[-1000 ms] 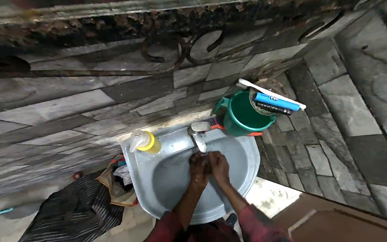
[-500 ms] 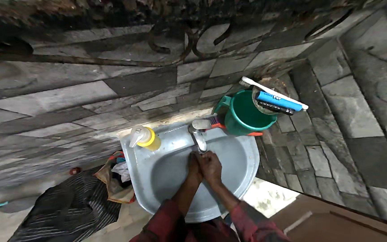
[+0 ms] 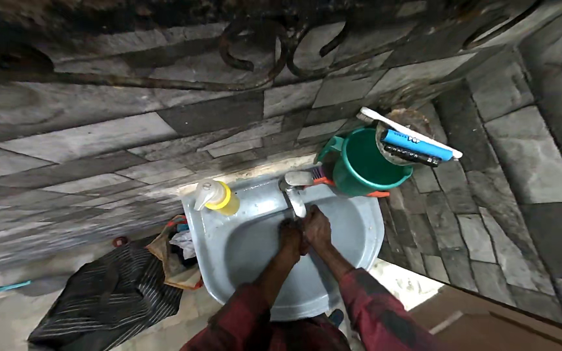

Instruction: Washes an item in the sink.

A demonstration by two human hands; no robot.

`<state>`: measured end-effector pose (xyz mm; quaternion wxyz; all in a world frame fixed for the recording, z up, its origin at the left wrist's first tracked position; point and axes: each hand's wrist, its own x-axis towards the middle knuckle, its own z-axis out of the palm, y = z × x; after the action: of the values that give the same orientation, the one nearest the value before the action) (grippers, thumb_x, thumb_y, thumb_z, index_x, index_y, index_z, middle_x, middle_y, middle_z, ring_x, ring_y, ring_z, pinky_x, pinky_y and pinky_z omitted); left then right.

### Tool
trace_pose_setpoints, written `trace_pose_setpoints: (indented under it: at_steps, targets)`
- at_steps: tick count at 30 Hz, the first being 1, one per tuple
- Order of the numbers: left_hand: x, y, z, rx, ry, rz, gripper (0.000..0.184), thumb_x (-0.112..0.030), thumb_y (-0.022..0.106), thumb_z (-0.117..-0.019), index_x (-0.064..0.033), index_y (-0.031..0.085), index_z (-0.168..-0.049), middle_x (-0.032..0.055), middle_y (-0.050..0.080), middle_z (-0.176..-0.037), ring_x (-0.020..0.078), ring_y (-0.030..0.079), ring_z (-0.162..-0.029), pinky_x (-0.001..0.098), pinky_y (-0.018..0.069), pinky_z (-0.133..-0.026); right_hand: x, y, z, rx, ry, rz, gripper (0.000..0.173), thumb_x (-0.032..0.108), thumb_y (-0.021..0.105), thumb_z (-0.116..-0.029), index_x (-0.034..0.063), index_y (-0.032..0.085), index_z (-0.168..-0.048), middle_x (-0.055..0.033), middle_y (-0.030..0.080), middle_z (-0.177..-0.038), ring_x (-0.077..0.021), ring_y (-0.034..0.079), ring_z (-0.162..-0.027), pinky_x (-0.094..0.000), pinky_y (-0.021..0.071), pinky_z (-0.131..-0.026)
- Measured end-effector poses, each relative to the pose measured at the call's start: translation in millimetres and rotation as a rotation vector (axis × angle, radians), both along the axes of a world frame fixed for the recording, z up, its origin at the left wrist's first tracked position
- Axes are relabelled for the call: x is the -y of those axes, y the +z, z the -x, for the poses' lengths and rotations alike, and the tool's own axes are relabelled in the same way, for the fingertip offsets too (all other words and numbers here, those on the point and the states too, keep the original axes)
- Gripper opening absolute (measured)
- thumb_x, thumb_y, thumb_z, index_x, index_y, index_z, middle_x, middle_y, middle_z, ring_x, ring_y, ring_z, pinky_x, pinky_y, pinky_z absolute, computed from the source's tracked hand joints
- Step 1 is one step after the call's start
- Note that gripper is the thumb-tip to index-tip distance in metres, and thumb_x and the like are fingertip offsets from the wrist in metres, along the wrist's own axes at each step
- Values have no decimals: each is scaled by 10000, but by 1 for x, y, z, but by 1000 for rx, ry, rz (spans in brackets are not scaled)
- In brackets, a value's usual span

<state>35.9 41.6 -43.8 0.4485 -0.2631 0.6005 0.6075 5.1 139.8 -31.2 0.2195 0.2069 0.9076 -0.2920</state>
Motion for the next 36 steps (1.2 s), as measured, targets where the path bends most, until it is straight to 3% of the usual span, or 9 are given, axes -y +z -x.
trace_pose_setpoints:
  at_steps: [2, 5, 8, 11, 14, 20, 27, 31, 36]
  targets:
    - [7, 22, 11, 65, 179, -66, 209, -35, 442, -1075, 97, 577, -985, 82, 497, -710, 118, 460, -578, 238, 458, -589, -5, -2, 1, -88, -54, 102, 353, 315, 427, -1094, 50, 633, -1203, -226, 691, -1007, -409, 684, -926, -624, 528, -759]
    - [26, 64, 15, 105, 318, -45, 235, -38, 416, -1084, 124, 584, -1061, 119, 551, -785, 150, 519, -649, 267, 494, -656, -18, 2, -15, -194, -110, 479, 324, 277, 517, -1062, 57, 554, -1298, -143, 643, -1020, -234, 626, -859, -450, 532, -740]
    - [44, 48, 12, 116, 394, -21, 202, 13, 439, -1064, 153, 516, -1187, 190, 571, -913, 199, 584, -746, 303, 540, -696, -29, 14, -21, -143, -80, 779, 395, 231, 566, -1029, 132, 507, -1407, -71, 646, -1165, -125, 626, -915, -336, 541, -782]
    - [53, 47, 14, 154, 271, -22, 303, -11, 388, -1089, 154, 471, -1329, 267, 569, -1149, 261, 603, -942, 340, 535, -851, -37, 18, -24, -153, -35, 850, 482, 127, 646, -963, 148, 501, -1422, -47, 640, -1202, -105, 630, -936, -294, 551, -777]
    - [69, 16, 1, -94, 119, -64, 229, 14, 431, -1063, 177, 545, -1174, 188, 598, -964, 157, 587, -815, 266, 523, -762, -38, 16, -21, -197, -9, 847, 573, 0, 676, -902, 95, 486, -1434, -70, 628, -1272, -111, 641, -1007, -292, 560, -840]
    - [76, 40, 15, -100, -164, -78, 139, 71, 524, -1005, 135, 599, -1103, 139, 604, -939, 135, 564, -816, 267, 512, -796, -25, 12, -24, -181, -166, 985, 461, -10, 549, -969, 135, 520, -1405, -26, 664, -1185, -94, 651, -929, -285, 568, -778]
    - [70, 109, 39, 68, -402, 197, 357, -13, 560, -1028, 149, 512, -1342, 282, 541, -1368, 272, 541, -1159, 345, 413, -1020, -18, 15, -21, -272, -32, 780, 469, 39, 603, -983, 142, 517, -1432, -40, 678, -1166, -86, 647, -873, -275, 561, -739]
    - [65, 63, 27, 17, -215, 149, 204, 101, 566, -980, 173, 561, -1171, 237, 580, -1077, 202, 518, -889, 294, 468, -842, -19, 12, -18, -367, -42, 581, 323, 77, 663, -966, 115, 612, -1282, -61, 705, -868, -125, 612, -622, -295, 523, -542]
    - [59, 87, 36, 64, -405, 222, 299, 2, 512, -1045, 149, 535, -1304, 267, 569, -1242, 213, 526, -984, 300, 437, -909, -23, 9, -17, -418, -8, 383, 269, 216, 539, -1069, 29, 688, -1193, -130, 673, -1018, -208, 645, -841, -398, 550, -754]
